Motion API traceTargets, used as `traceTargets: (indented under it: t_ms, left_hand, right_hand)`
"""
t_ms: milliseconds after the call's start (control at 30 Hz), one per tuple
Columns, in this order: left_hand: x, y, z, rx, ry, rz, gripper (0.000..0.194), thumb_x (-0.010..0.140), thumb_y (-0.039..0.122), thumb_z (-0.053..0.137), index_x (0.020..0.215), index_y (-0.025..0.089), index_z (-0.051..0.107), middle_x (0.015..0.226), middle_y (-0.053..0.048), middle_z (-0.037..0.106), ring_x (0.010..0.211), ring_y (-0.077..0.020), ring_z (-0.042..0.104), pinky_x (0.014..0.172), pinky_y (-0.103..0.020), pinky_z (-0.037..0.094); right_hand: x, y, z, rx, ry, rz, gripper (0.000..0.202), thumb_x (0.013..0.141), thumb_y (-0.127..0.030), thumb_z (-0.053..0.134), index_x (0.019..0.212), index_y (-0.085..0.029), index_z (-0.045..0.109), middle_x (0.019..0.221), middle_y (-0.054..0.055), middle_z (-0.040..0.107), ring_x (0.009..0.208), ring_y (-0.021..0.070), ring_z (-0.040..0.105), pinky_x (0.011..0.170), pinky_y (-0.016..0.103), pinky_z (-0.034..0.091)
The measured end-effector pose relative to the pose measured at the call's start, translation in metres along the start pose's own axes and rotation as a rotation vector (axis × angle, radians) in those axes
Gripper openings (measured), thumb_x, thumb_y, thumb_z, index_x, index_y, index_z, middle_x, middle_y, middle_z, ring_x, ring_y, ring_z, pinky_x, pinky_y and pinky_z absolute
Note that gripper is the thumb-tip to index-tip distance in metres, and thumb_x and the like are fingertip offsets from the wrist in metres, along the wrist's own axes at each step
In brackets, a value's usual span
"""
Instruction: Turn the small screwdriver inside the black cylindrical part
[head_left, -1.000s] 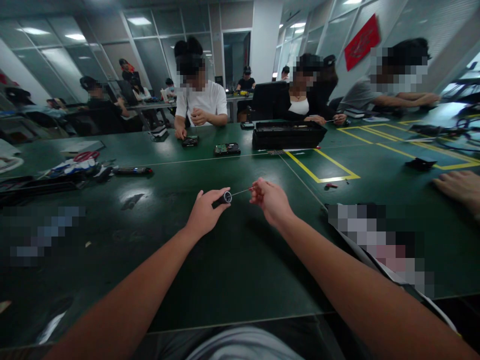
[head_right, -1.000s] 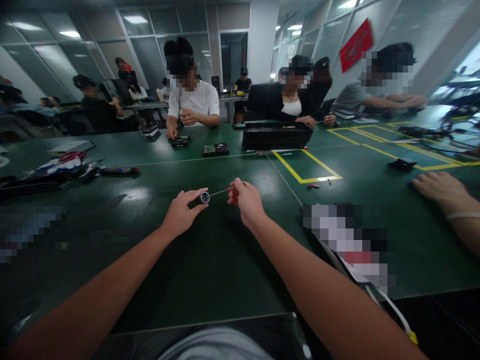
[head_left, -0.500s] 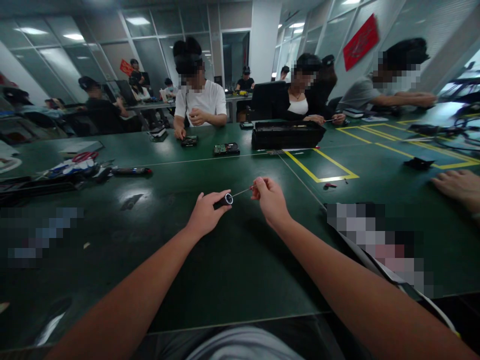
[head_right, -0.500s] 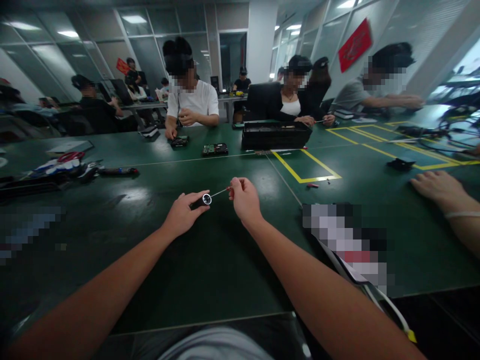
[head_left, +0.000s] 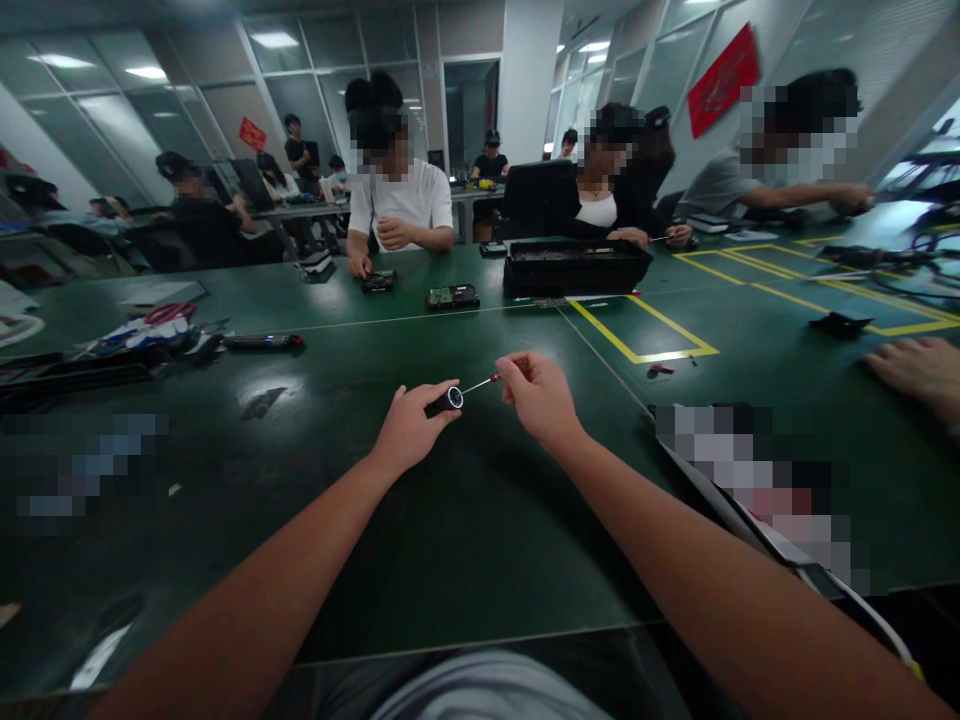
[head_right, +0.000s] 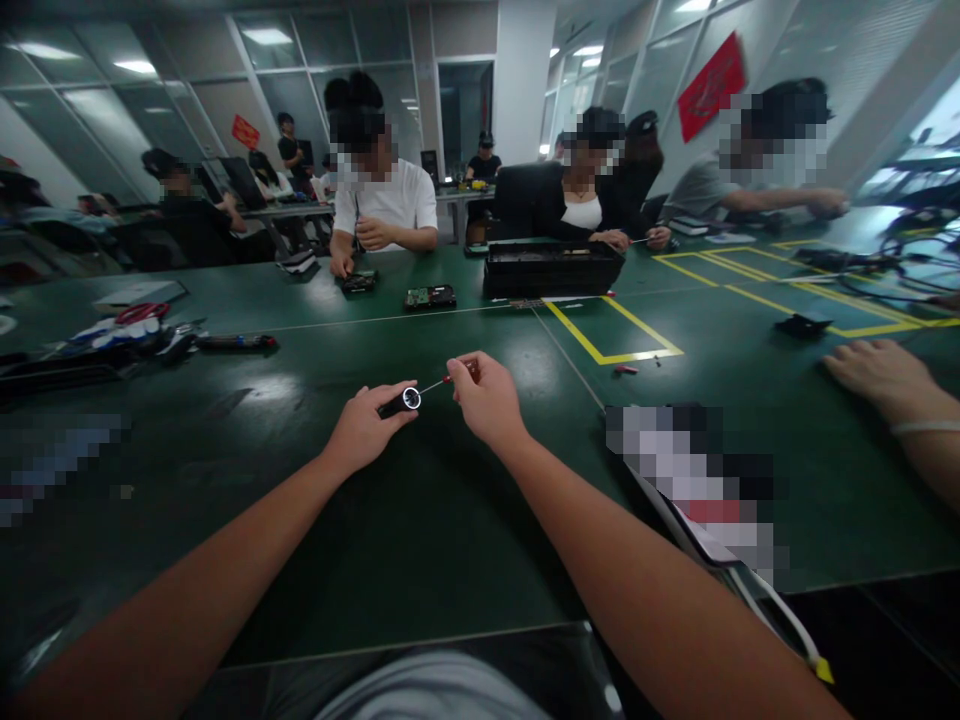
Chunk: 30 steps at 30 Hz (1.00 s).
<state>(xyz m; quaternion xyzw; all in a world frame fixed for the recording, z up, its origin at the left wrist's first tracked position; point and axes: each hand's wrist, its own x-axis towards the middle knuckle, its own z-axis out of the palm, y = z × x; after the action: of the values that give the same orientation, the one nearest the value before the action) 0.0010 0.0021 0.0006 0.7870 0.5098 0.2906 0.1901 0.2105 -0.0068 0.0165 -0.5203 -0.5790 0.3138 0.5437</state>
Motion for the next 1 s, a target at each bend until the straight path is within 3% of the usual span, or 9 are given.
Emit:
traceTargets:
  t_ms: [133, 300, 367, 600, 800, 1000]
  left_hand:
    - [0.0008, -0.0027, -0.0013, 0.005, 0.016, -0.018, 0.044, 0.091, 0.027, 0.066, 0.134, 0.032, 0.063, 0.132, -0.005, 0.068, 0.126, -0.0286, 0.059, 0.122, -0.065, 0.019]
    - [0.0025, -0.0026, -0.0028, 0.026, 0.021, -0.028, 0.045, 0.091, 0.027, 0.067, 0.135, 0.032, 0.063, 0.132, -0.005, 0.068, 0.126, -0.0289, 0.059, 0.122, -0.065, 0.020]
    - [0.0027, -0.0024, -0.0031, 0.029, 0.021, -0.019, 0.045, 0.091, 0.026, 0.066, 0.135, 0.033, 0.063, 0.132, -0.005, 0.068, 0.126, -0.0289, 0.059, 0.122, -0.065, 0.020]
    - [0.0027, -0.0033, -0.0027, 0.034, 0.007, -0.024, 0.045, 0.091, 0.026, 0.066, 0.136, 0.032, 0.063, 0.130, -0.005, 0.069, 0.123, -0.0288, 0.060, 0.122, -0.065, 0.020]
    - [0.0019, -0.0042, -0.0018, 0.022, -0.010, 0.005, 0.043, 0.092, 0.028, 0.066, 0.134, 0.033, 0.063, 0.133, -0.004, 0.067, 0.127, -0.0288, 0.058, 0.122, -0.067, 0.018]
    - [0.0007, -0.0042, -0.0025, 0.017, -0.021, 0.001, 0.043, 0.092, 0.027, 0.065, 0.134, 0.033, 0.063, 0.132, -0.004, 0.067, 0.128, -0.0283, 0.057, 0.123, -0.067, 0.015]
  right_hand:
    - [0.0009, 0.0043, 0.0009, 0.043, -0.067, -0.019, 0.011, 0.090, -0.033, 0.055, 0.088, -0.023, 0.059, 0.075, -0.001, 0.064, 0.068, 0.0161, 0.060, 0.064, 0.031, 0.045]
    - [-0.0011, 0.0039, 0.0007, -0.115, -0.055, -0.047, 0.042, 0.100, -0.054, 0.043, 0.081, -0.023, 0.065, 0.058, -0.002, 0.057, 0.058, 0.0175, 0.056, 0.061, 0.032, 0.041]
    - [-0.0011, 0.0036, 0.0008, -0.166, -0.038, -0.070, 0.046, 0.101, -0.055, 0.040, 0.083, -0.023, 0.068, 0.058, -0.001, 0.057, 0.059, 0.0183, 0.056, 0.061, 0.033, 0.039]
    - [-0.0022, 0.0044, 0.0001, -0.106, -0.105, -0.090, 0.024, 0.096, -0.031, 0.046, 0.114, -0.026, 0.061, 0.078, -0.001, 0.064, 0.066, 0.0177, 0.056, 0.064, 0.032, 0.039]
    - [-0.0007, 0.0053, -0.0006, -0.139, -0.073, -0.089, 0.029, 0.101, -0.046, 0.040, 0.100, -0.027, 0.062, 0.074, -0.001, 0.060, 0.067, 0.0187, 0.056, 0.065, 0.033, 0.038]
    - [0.0007, 0.0042, 0.0020, -0.054, -0.046, -0.013, 0.014, 0.094, -0.029, 0.047, 0.106, -0.025, 0.054, 0.081, -0.001, 0.064, 0.070, 0.0177, 0.057, 0.068, 0.033, 0.042]
